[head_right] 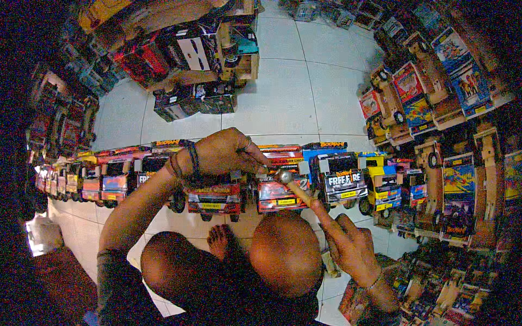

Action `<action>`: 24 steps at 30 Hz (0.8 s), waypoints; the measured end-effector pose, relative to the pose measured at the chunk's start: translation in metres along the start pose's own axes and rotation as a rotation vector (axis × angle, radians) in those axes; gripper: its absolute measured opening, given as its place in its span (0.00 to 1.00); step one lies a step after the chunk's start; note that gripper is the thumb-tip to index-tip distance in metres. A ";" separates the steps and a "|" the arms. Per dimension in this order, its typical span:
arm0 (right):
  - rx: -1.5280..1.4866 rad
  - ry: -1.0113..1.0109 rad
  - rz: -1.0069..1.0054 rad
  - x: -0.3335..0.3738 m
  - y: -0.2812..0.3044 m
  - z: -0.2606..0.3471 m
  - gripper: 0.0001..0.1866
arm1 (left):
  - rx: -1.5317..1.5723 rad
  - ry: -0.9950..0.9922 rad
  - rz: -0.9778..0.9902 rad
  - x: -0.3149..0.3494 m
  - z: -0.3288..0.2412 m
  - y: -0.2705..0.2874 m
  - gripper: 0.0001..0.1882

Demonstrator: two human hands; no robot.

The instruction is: The person sits on the floor of a toy store and assembles wooden toy trucks. They use a hammer to drive nails into the wooden bodies and attach wheels to the axles. The person handles multiple trucks, picking them up, hammering them, and placing them in a line on the floor.

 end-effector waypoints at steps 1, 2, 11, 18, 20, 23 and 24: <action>0.017 -0.001 0.015 -0.001 0.000 0.001 0.36 | -0.020 -0.020 0.008 0.000 -0.002 0.000 0.13; 0.033 -0.002 0.031 -0.002 0.001 0.002 0.36 | -0.037 -0.047 0.014 0.001 -0.004 -0.001 0.14; 0.167 0.204 -0.161 -0.001 0.010 0.017 0.40 | 0.013 -0.018 -0.035 -0.003 0.006 0.006 0.12; 0.263 0.142 -0.082 0.004 0.002 0.010 0.40 | -0.003 -0.030 -0.040 -0.005 0.008 0.004 0.13; 0.119 0.149 -0.162 0.006 0.014 0.014 0.41 | 0.026 -0.002 -0.025 -0.005 0.011 0.003 0.14; 0.045 0.089 -0.074 0.002 0.007 0.013 0.40 | -0.025 -0.003 0.003 -0.003 0.011 0.002 0.17; 0.078 0.056 0.010 -0.001 -0.003 0.009 0.40 | -0.025 0.002 0.008 -0.003 0.011 0.002 0.17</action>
Point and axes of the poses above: each hand's wrist, its own x-axis away from the middle knuckle, its own y-axis out of the back of the hand, z = x × y, the point moved 10 cm from there along -x, towards the middle knuckle
